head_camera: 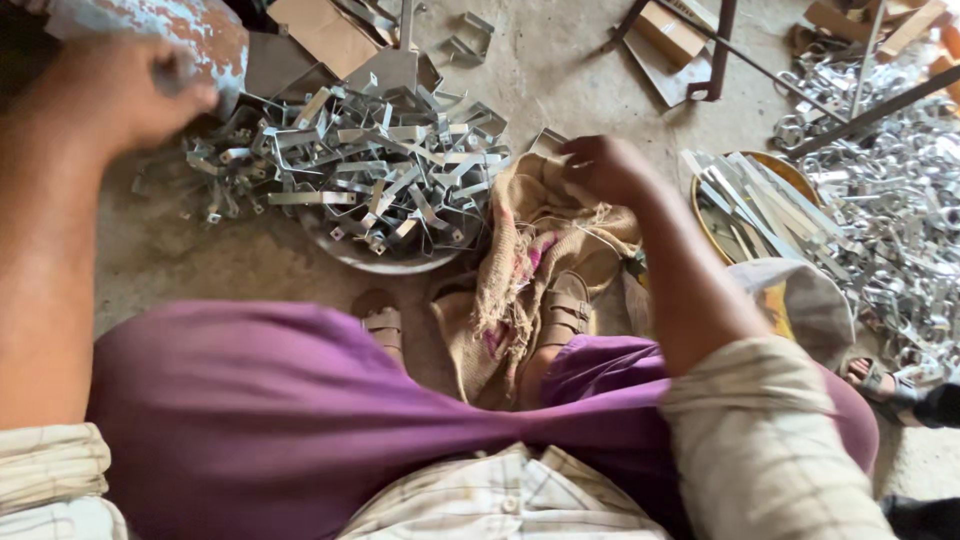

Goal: The person sits on the floor and sorts small metal brackets from a pile, picking them up and placing them into a sack. The person also handles a cardboard box and transfers parts into it.

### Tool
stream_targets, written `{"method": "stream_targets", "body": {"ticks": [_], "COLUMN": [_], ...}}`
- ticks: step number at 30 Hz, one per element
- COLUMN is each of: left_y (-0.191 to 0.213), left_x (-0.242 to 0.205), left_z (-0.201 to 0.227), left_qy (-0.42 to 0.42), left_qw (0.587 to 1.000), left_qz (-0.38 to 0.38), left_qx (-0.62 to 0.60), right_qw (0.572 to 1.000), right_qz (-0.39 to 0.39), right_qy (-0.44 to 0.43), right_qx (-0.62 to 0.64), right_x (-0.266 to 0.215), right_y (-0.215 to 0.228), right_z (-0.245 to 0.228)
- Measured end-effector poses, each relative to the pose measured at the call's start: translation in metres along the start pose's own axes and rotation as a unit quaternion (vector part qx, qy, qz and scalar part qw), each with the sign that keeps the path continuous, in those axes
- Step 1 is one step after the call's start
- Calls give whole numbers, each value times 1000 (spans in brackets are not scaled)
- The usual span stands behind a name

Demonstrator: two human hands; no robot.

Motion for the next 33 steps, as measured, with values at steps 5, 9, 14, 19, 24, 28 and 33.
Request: {"method": "stream_targets", "body": {"ticks": [5,9,14,19,24,28,33], "left_y": [-9,-127,-256,-341,-397,-424,-424], "left_x": [14,24,7,-6,-35,-49,-46], "left_z": [108,142,171,230,260,248,245], "left_qy": [85,84,5,7,-28,-41,-42], "left_qw": [994,973,962,928,924,943,973], "left_qz": [-73,-213,-274,-373,-379,-328,-226], "left_qx": [-16,-33,-3,9,50,45,6], "right_qw": [975,970,948,935,931,942,951], "right_qz": [-81,-160,-148,-280,-316,-262,-235], "right_qy": [195,145,164,-30,-91,-87,-48], "right_qx": [-69,-112,-228,-216,-158,-193,-194], "right_x": [56,34,4,-21,-48,-35,-18], "right_y": [-142,-228,-243,-246,-235,-235,-268], "right_z": [-40,-9,44,107,116,95,96]}}
Point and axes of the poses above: each hand's wrist, its own x-axis towards the middle knuckle, its own y-axis out of the back of the hand, z = x × y, the point moved 7 cm from there along x, towards the middle knuckle, and after that the axes turned 9 degrees about y, right-handed, at the moved point
